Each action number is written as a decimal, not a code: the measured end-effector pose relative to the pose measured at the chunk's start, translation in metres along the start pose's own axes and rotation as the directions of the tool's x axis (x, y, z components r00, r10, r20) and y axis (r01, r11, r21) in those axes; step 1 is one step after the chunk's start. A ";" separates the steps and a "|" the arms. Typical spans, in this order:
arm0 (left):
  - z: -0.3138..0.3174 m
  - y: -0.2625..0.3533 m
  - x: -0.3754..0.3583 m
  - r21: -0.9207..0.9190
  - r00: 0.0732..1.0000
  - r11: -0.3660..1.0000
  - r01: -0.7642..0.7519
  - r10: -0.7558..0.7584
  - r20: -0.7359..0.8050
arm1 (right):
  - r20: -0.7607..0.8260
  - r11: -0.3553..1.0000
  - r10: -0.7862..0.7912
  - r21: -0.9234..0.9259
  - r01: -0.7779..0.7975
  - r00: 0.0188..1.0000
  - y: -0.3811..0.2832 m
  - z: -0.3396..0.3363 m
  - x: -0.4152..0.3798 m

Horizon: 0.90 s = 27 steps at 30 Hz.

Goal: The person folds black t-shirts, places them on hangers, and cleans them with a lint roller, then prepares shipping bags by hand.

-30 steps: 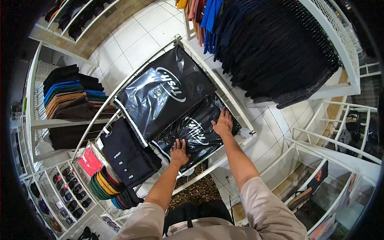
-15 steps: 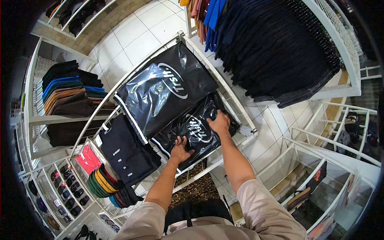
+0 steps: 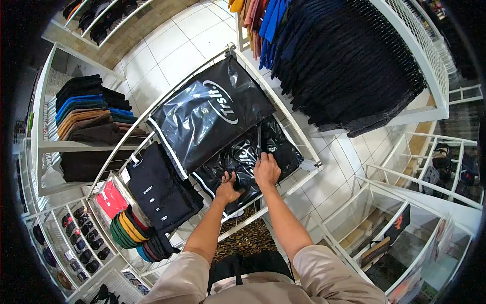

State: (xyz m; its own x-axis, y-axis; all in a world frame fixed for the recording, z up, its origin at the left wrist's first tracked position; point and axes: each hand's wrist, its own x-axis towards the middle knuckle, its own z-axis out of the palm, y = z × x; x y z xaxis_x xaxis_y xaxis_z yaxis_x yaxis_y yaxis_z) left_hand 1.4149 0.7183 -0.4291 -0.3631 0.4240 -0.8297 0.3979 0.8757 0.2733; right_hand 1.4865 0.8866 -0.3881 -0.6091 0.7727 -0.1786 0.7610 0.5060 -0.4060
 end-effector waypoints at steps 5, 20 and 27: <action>-0.005 0.001 -0.011 -0.147 0.995 0.986 -0.079 0.070 -0.071 | 0.086 0.992 0.091 0.077 -0.098 0.992 -0.020 -0.053 -0.022; -0.174 -0.006 -0.165 -0.339 0.620 0.594 -0.729 0.366 -0.694 | -0.179 0.550 -0.787 0.230 0.803 0.590 -0.102 -0.249 -0.047; -0.195 0.003 -0.315 -0.557 0.690 0.443 -0.702 0.232 -0.685 | -0.411 0.497 -0.778 0.059 0.866 0.475 -0.174 -0.329 -0.051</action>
State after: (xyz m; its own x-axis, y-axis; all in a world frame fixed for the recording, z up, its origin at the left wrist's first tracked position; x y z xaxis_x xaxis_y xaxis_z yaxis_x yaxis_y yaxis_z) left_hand 1.3660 0.6323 -0.0719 -0.7357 0.6541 -0.1760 -0.0381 0.2194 0.9749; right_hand 1.4583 0.8851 -0.0136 -0.7896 0.1303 0.5996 -0.1626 0.8979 -0.4092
